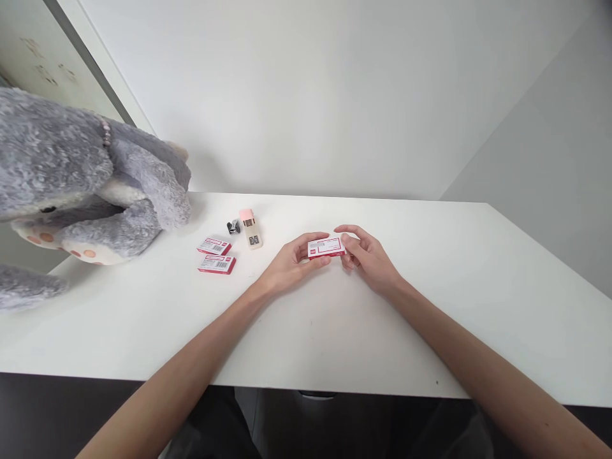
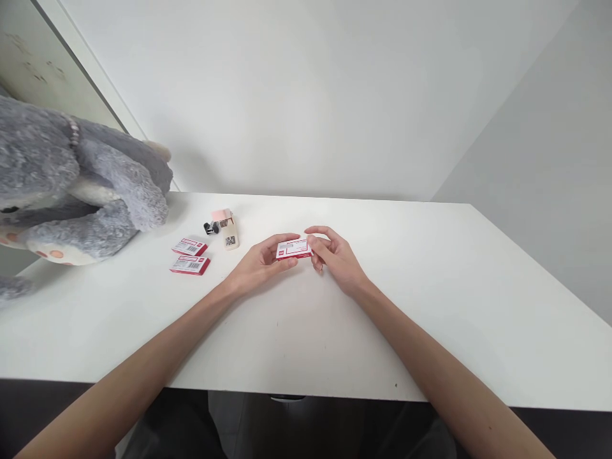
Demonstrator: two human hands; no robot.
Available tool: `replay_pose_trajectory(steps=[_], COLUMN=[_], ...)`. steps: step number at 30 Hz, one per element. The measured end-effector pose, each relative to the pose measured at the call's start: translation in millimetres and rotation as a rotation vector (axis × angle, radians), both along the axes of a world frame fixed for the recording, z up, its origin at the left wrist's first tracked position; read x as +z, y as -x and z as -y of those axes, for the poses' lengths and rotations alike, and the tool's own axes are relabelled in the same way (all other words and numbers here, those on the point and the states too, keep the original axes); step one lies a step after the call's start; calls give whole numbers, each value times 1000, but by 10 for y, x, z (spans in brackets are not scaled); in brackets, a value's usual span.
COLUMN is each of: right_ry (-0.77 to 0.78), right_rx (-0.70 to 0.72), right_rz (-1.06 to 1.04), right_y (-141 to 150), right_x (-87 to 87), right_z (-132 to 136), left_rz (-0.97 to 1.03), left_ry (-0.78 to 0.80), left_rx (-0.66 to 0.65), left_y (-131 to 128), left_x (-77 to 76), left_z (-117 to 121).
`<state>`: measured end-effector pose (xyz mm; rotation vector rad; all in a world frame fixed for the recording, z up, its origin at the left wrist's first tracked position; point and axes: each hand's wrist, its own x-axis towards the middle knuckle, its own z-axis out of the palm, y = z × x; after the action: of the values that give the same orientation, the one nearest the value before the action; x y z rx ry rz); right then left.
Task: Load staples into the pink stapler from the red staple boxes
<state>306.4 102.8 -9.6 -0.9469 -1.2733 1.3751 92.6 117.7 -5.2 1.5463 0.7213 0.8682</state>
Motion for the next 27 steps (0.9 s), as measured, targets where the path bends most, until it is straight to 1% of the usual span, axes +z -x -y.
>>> replay_pose_trajectory(steps=[4, 6, 10, 14, 17, 19, 21, 23, 25, 27], right_ry=[-3, -1, 11, 30, 42, 51, 57, 57, 53, 49], right_rx=[12, 8, -45, -156, -201, -208, -210, -207, -203, -195], right_rz=[-4, -8, -3, 14, 27, 24, 23, 31, 46, 62], right_y=[3, 12, 38, 43, 28, 19, 14, 12, 11, 9], right_x=[-7, 0, 11, -18, -53, -66, -68, -62, -54, -50], right_z=[3, 6, 4, -30, -62, -73, -74, -68, -61, -56], left_rz=[-44, -75, -187, -326, -407, -447, -485, -531, -602, -694], left_ry=[-53, -82, -160, -232, -287, -372, -513, -671, -800, -887], left_rx=[-59, -47, 73, 199, 235, 248, 267, 275, 274, 297], left_y=[-18, -27, -26, -12, -13, -11, 17, 98, 249, 477], left_x=[63, 94, 101, 35, -15, -30, -31, -22, -1, 32], left_z=[50, 66, 65, 49, 46, 52, 71, 118, 206, 331])
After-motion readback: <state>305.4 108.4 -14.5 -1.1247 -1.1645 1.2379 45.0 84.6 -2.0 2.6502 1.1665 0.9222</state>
